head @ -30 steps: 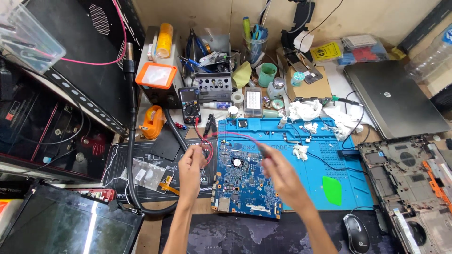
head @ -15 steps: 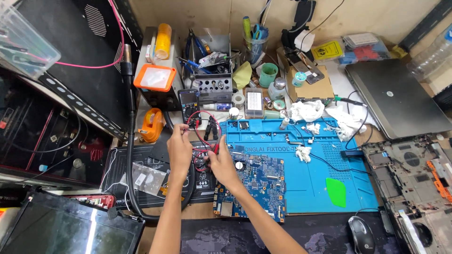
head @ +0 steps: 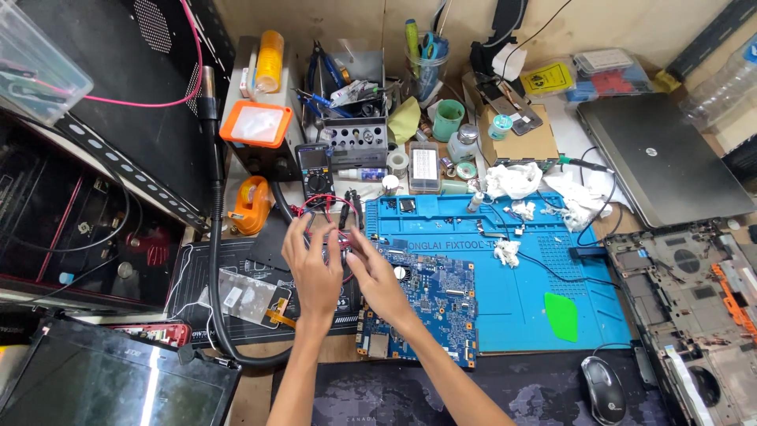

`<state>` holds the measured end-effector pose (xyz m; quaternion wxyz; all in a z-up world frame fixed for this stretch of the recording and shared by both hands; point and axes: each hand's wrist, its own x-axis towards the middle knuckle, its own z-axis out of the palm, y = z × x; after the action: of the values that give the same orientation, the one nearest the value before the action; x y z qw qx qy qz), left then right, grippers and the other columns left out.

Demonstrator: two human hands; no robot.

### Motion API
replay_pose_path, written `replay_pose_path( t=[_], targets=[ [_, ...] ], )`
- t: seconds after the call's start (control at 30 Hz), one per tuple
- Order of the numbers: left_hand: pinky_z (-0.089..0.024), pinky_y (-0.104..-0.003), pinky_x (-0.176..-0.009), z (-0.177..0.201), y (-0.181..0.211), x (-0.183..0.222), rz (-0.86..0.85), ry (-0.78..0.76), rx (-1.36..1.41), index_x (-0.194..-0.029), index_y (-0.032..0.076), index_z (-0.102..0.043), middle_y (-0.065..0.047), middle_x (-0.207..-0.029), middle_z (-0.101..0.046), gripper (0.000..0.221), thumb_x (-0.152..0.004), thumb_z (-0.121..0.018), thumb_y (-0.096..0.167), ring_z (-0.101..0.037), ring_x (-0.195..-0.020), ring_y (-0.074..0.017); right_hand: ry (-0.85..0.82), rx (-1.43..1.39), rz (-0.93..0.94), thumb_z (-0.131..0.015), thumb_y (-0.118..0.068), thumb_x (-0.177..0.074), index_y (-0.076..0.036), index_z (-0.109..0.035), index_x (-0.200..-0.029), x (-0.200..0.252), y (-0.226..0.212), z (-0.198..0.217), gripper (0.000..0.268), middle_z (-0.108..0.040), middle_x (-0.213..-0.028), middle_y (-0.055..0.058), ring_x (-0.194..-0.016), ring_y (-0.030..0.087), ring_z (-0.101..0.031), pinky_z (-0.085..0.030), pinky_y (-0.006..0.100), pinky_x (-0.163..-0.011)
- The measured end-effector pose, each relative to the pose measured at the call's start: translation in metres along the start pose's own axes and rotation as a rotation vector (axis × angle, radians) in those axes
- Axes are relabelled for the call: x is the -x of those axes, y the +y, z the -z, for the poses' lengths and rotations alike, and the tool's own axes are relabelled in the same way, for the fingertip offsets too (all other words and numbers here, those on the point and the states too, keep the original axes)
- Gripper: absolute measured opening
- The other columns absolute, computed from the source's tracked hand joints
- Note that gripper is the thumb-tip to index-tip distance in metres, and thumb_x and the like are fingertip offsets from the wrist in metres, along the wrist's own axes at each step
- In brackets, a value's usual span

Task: Diagnosing and repairing a laptop motherboard by removing the fan and testing circuits with a multimeter.

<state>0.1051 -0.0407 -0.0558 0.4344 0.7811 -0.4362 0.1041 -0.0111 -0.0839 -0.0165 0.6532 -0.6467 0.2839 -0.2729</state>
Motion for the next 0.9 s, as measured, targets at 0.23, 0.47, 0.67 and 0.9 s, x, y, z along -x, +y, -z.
replay_pose_path(
  t=[0.23, 0.47, 0.67, 0.9],
  targets=[
    [-0.039, -0.038, -0.102, -0.007, 0.0, 0.054, -0.06, -0.065, 0.054, -0.1, 0.016, -0.073, -0.005, -0.11, -0.06, 0.029, -0.108, -0.05, 0.034, -0.055, -0.114, -0.0204, 0.183, 0.152, 0.176, -0.052, -0.011, -0.105, -0.006, -0.065, -0.137, 0.037, 0.025, 0.054, 0.035, -0.071, -0.121, 0.018, -0.117, 0.032, -0.067, -0.052, 0.046, -0.102],
    [-0.048, -0.037, -0.084, 0.001, 0.006, 0.085, -0.009, -0.275, 0.238, -0.107, 0.007, -0.071, -0.005, -0.099, -0.065, 0.026, -0.105, -0.051, 0.023, -0.061, -0.095, -0.0217, 0.424, 0.502, 0.233, -0.054, -0.024, -0.103, -0.008, -0.069, -0.124, 0.08, 0.048, 0.124, 0.03, -0.066, -0.126, 0.011, -0.121, 0.024, -0.063, -0.053, 0.038, -0.103],
    [-0.044, -0.04, -0.098, 0.002, 0.007, 0.092, 0.099, -0.345, 0.312, -0.114, 0.012, -0.072, -0.003, -0.109, -0.072, 0.029, -0.104, -0.05, 0.028, -0.064, -0.106, -0.0213, 0.46, 0.683, 0.126, -0.053, -0.037, -0.103, -0.015, -0.063, -0.135, 0.097, 0.078, 0.151, 0.041, -0.057, -0.137, 0.009, -0.136, 0.026, -0.051, -0.04, 0.048, -0.111],
    [-0.045, -0.036, -0.092, 0.014, 0.016, 0.086, 0.111, -0.362, 0.351, -0.113, 0.015, -0.074, 0.0, -0.107, -0.076, 0.027, -0.102, -0.053, 0.027, -0.065, -0.104, -0.0178, 0.474, 0.672, 0.08, -0.051, -0.043, -0.102, -0.017, -0.064, -0.135, 0.097, 0.076, 0.15, 0.044, -0.065, -0.14, 0.002, -0.133, 0.022, -0.056, -0.037, 0.047, -0.109]
  ],
)
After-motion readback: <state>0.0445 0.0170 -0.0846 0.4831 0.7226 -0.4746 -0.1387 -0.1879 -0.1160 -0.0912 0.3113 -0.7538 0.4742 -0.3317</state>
